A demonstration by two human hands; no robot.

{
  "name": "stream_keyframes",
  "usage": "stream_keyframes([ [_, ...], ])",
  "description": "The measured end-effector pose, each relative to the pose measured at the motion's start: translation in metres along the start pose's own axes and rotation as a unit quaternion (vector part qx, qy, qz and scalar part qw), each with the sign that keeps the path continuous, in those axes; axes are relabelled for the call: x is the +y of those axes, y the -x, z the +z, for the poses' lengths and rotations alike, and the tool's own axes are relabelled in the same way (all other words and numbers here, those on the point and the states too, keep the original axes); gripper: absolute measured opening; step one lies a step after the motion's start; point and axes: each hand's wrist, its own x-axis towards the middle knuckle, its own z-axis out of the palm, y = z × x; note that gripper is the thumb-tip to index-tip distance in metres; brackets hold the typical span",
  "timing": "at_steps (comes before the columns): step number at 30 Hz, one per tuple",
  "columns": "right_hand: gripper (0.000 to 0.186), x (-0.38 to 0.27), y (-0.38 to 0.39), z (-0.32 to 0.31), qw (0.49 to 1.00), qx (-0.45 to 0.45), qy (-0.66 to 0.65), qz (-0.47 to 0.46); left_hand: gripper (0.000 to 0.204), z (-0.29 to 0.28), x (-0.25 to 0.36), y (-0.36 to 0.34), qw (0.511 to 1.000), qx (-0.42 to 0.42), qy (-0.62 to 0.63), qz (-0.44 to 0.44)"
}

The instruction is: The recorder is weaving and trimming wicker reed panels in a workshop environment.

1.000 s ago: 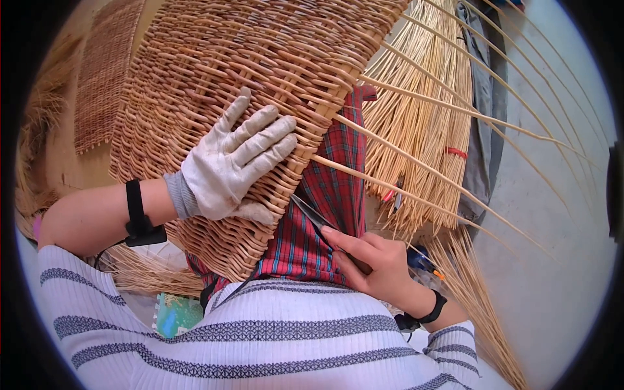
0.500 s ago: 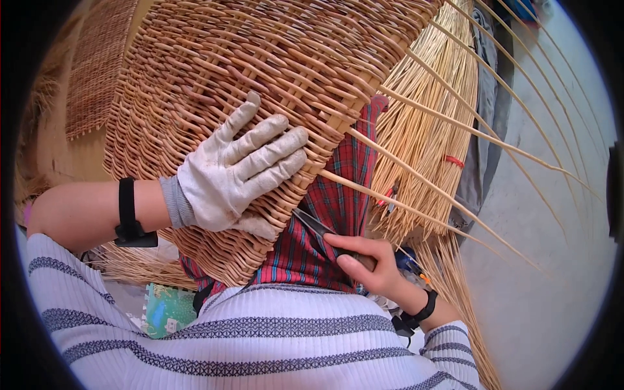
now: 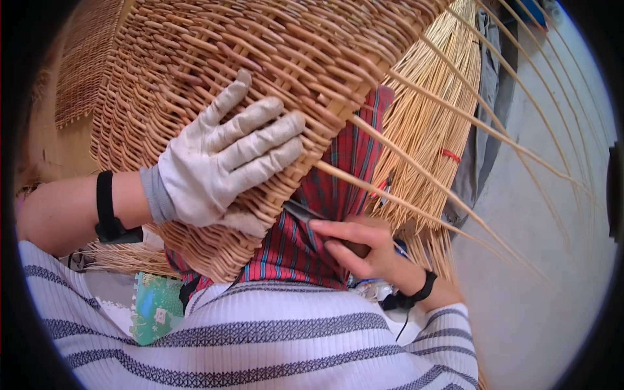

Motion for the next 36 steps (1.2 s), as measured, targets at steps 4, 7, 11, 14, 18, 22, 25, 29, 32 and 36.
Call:
stream_keyframes([
  [4, 0.043, -0.01, -0.001, -0.009, 0.947, -0.094, -0.203, 0.232, 0.11, -0.004, -0.002, 0.004, 1.0, 0.003, -0.022, 0.017],
  [7, 0.043, -0.006, -0.016, -0.014, 0.976, -0.084, -0.138, 0.144, 0.111, -0.012, 0.002, 0.004, 0.999, -0.02, -0.027, 0.015],
  [11, 0.039, -0.011, -0.012, -0.013, 1.0, 0.006, -0.011, 0.028, 0.111, -0.015, 0.002, -0.009, 1.0, -0.006, -0.025, -0.001],
  [14, 0.047, -0.015, -0.002, -0.01, 0.983, 0.056, 0.175, -0.008, 0.117, -0.003, -0.003, -0.003, 1.0, 0.01, -0.012, -0.006],
  [18, 0.081, -0.005, -0.005, -0.028, 0.979, -0.161, 0.123, 0.026, 0.124, -0.005, 0.007, -0.003, 1.0, 0.026, -0.012, -0.01],
  [22, 0.084, 0.037, -0.002, -0.004, 0.98, -0.169, -0.104, 0.028, 0.125, 0.001, 0.0, -0.007, 0.999, 0.01, -0.038, 0.016],
  [25, 0.088, 0.046, 0.011, 0.024, 0.885, -0.201, -0.404, 0.11, 0.124, -0.003, 0.004, 0.0, 0.999, -0.002, -0.038, 0.019],
  [29, 0.095, 0.036, 0.01, 0.036, 0.837, -0.21, -0.487, 0.134, 0.121, -0.011, 0.005, 0.01, 0.999, -0.025, -0.044, 0.01],
  [32, 0.095, 0.042, 0.01, 0.048, 0.853, -0.175, -0.482, 0.094, 0.117, -0.019, 0.009, 0.003, 0.998, -0.056, -0.029, -0.003],
  [36, 0.083, 0.021, 0.021, 0.032, 0.802, -0.144, -0.568, 0.118, 0.11, -0.041, 0.031, -0.01, 0.986, -0.132, -0.099, -0.017],
])
